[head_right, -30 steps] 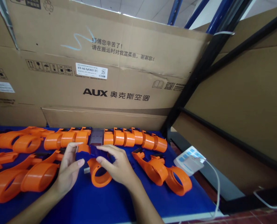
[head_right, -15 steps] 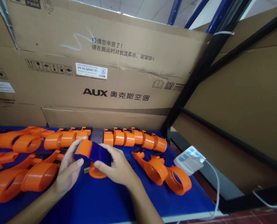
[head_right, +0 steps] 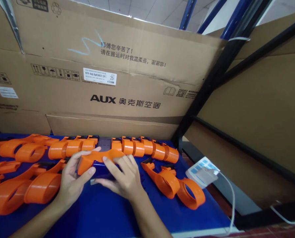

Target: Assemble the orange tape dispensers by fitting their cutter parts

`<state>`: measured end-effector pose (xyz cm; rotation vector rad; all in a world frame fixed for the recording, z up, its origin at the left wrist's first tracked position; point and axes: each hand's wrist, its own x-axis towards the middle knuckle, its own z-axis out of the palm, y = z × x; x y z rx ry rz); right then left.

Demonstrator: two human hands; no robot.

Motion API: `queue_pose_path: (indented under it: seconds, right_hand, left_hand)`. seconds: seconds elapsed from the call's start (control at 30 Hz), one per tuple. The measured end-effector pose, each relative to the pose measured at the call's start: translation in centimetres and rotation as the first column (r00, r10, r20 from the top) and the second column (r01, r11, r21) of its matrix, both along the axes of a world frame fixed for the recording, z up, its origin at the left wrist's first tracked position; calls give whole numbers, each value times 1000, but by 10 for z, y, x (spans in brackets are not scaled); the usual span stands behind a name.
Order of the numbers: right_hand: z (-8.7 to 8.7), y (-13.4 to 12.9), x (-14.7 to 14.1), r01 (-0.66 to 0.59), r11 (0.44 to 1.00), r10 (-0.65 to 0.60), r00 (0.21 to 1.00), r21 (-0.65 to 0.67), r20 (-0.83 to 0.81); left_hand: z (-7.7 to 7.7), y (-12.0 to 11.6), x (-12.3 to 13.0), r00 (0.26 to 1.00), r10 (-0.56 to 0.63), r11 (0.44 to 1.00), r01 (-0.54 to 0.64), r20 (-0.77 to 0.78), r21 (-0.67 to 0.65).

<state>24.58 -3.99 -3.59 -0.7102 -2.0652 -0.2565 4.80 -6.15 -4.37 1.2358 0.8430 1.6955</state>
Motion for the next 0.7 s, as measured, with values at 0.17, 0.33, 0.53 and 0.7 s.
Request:
queue_pose_path:
  seconds: [0.17, 0.33, 0.53, 0.7]
  right_hand:
    - [-2, 1, 0, 1, 1000, -1, 1000, 27, 1]
    - [0, 0, -4, 9, 996, -10, 1000, 83, 13]
    - [1, -1, -7, 24, 990, -25, 1000, 140, 3]
    - [2, -1, -9, 15, 992, -12, 1000, 127, -21]
  left_hand:
    - [3, -3, -4, 999, 41, 999, -41, -27, 2]
    - [3, 0, -5, 997, 62, 998, -62, -41, -5]
    - [-3, 2, -5, 982, 106, 989, -88, -153, 122]
    - [-1, 3, -5, 981, 102, 988, -81, -162, 132]
